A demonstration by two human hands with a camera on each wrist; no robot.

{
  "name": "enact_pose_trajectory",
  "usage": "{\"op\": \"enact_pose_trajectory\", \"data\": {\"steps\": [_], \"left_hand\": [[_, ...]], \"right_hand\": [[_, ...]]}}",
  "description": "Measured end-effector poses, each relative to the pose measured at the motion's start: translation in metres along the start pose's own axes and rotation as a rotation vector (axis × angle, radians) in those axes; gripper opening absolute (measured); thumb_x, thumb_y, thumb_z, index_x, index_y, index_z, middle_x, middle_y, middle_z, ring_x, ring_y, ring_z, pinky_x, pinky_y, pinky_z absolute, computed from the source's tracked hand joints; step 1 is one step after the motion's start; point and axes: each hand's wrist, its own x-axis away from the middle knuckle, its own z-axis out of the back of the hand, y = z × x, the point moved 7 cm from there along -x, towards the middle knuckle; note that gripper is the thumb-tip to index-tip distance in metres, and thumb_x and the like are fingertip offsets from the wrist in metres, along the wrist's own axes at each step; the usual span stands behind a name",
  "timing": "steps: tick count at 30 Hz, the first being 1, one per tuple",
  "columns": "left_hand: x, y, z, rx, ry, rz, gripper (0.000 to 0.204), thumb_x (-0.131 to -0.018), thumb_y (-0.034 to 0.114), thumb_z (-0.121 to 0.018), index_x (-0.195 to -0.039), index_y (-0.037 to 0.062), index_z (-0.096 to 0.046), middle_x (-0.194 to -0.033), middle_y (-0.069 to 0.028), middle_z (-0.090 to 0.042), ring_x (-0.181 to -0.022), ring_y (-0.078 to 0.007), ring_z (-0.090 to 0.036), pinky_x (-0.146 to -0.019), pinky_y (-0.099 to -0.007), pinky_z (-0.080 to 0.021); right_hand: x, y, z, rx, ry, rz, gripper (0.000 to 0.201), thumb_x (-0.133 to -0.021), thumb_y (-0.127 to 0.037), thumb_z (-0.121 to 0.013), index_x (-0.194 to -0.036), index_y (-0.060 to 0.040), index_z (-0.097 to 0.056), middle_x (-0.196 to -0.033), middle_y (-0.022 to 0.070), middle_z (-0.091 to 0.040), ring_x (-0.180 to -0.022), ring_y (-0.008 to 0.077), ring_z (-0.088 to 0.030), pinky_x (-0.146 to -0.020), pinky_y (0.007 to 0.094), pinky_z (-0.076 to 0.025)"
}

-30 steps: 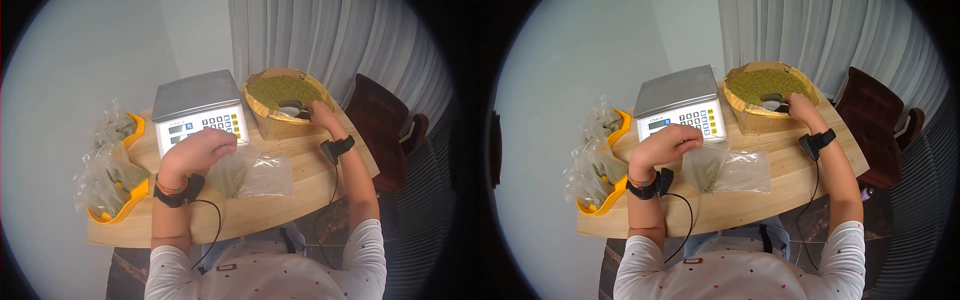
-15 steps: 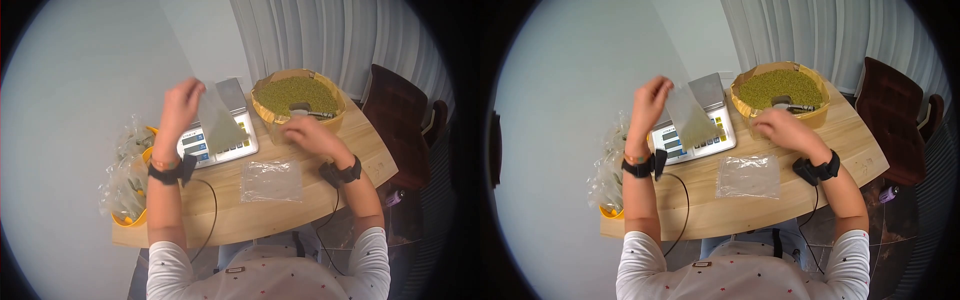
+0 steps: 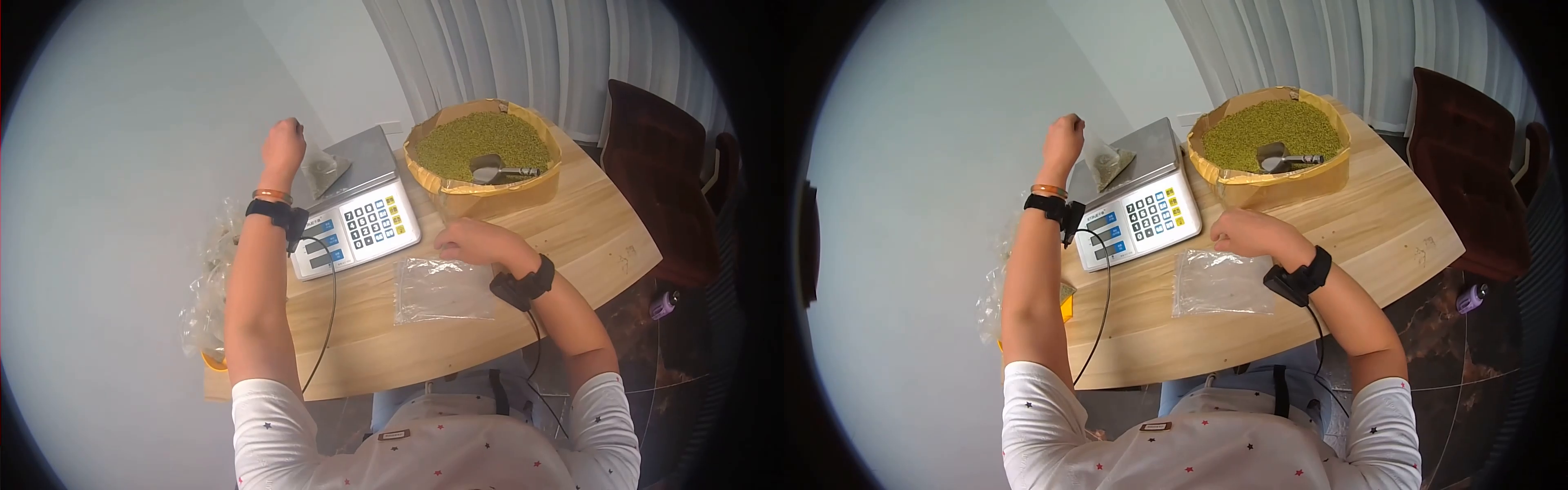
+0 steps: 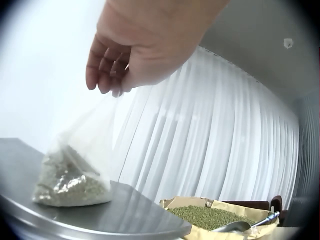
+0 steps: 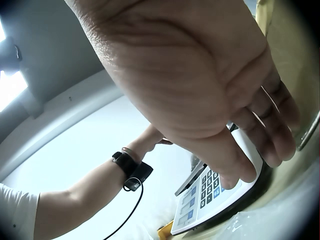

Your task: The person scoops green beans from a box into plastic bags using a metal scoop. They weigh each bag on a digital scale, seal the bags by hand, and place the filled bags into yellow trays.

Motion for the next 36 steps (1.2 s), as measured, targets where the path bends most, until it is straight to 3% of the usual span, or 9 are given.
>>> {"op": "enact_pose_trajectory", "data": {"steps": [10,13,15,17,20,28,30,32,36], "left_hand": [[0.056,0.038,0.034,0.096,0.082,-0.058,0.042,-0.089,0.013,-0.062,-0.130,0.0125,-0.050,-0.124,-0.0261,-0.050,-0.093,-0.0419,-0.065,-0.078,-0.0470,-0.055],[0.091,0.060,0.027,0.277,-0.050,-0.166,0.035,-0.090,0.012,-0.063,-0.125,0.0088,-0.057,-0.118,-0.0224,-0.057,-0.091,-0.0388,-0.065,-0.081,-0.0434,-0.053],[0.124,0.080,0.006,0.343,-0.264,-0.373,0.022,-0.091,0.014,-0.063,-0.111,0.0050,-0.065,-0.106,-0.0202,-0.064,-0.087,-0.0379,-0.065,-0.080,-0.0426,-0.052],[0.161,0.095,-0.009,0.340,-0.534,-0.327,0.018,-0.091,0.020,-0.064,-0.097,0.0029,-0.069,-0.091,-0.0187,-0.068,-0.084,-0.0368,-0.065,-0.077,-0.0424,-0.051],[0.207,0.103,-0.034,0.328,-0.813,-0.307,0.027,-0.089,0.031,-0.066,-0.091,0.0039,-0.069,-0.084,-0.0179,-0.068,-0.082,-0.0361,-0.066,-0.071,-0.0431,-0.051],[0.246,0.100,-0.062,0.271,-0.867,-0.247,0.029,-0.087,0.029,-0.069,-0.088,0.0008,-0.064,-0.082,-0.0185,-0.067,-0.082,-0.0372,-0.066,-0.071,-0.0442,-0.050],[0.241,0.099,-0.056,0.372,-0.748,-0.229,0.023,-0.087,0.022,-0.068,-0.089,-0.0007,-0.062,-0.082,-0.0193,-0.067,-0.082,-0.0375,-0.066,-0.071,-0.0435,-0.050],[0.237,0.099,-0.047,0.456,-0.703,-0.238,0.019,-0.088,0.017,-0.067,-0.090,-0.0011,-0.062,-0.082,-0.0196,-0.067,-0.081,-0.0374,-0.066,-0.071,-0.0426,-0.050],[0.231,0.100,-0.033,0.635,-0.621,-0.249,0.009,-0.089,0.007,-0.063,-0.093,-0.0008,-0.061,-0.083,-0.0200,-0.067,-0.080,-0.0368,-0.066,-0.070,-0.0402,-0.051]], "right_hand": [[-0.021,0.026,-0.042,0.086,-0.002,-0.093,0.044,-0.074,-0.023,-0.081,-0.101,0.0062,-0.061,-0.103,0.0235,-0.065,-0.103,0.0387,-0.063,-0.085,0.0428,-0.052],[-0.026,0.032,-0.049,0.113,0.018,-0.077,0.042,-0.071,-0.022,-0.082,-0.095,0.0061,-0.061,-0.099,0.0230,-0.065,-0.099,0.0383,-0.064,-0.082,0.0432,-0.052],[-0.031,0.034,-0.051,0.121,0.003,-0.066,0.039,-0.070,-0.020,-0.081,-0.092,0.0055,-0.062,-0.096,0.0222,-0.066,-0.095,0.0376,-0.065,-0.079,0.0435,-0.052],[-0.035,0.037,-0.061,0.123,-0.186,-0.135,0.031,-0.074,-0.021,-0.080,-0.084,-0.0002,-0.060,-0.093,0.0162,-0.063,-0.089,0.0355,-0.061,-0.076,0.0419,-0.049],[-0.043,0.042,-0.068,0.144,-0.254,-0.128,0.028,-0.073,-0.021,-0.080,-0.079,-0.0020,-0.060,-0.086,0.0139,-0.063,-0.085,0.0334,-0.062,-0.072,0.0410,-0.048],[-0.031,0.025,-0.055,-0.115,-0.144,0.054,0.022,-0.078,-0.014,-0.076,-0.079,-0.0019,-0.058,-0.078,0.0088,-0.059,-0.072,0.0214,-0.057,-0.064,0.0348,-0.045],[-0.029,0.024,-0.053,-0.130,-0.131,0.073,0.020,-0.080,-0.013,-0.075,-0.081,-0.0013,-0.059,-0.077,0.0064,-0.058,-0.071,0.0182,-0.056,-0.064,0.0332,-0.045],[-0.024,0.025,-0.044,-0.401,0.000,-0.019,0.018,-0.084,-0.011,-0.072,-0.099,-0.0037,-0.064,-0.077,0.0010,-0.057,-0.072,0.0119,-0.053,-0.064,0.0295,-0.045],[-0.021,0.007,-0.029,-0.564,0.122,0.075,0.036,-0.086,-0.007,-0.070,-0.121,-0.0082,-0.061,-0.079,-0.0038,-0.056,-0.072,0.0071,-0.050,-0.065,0.0258,-0.043]]}}
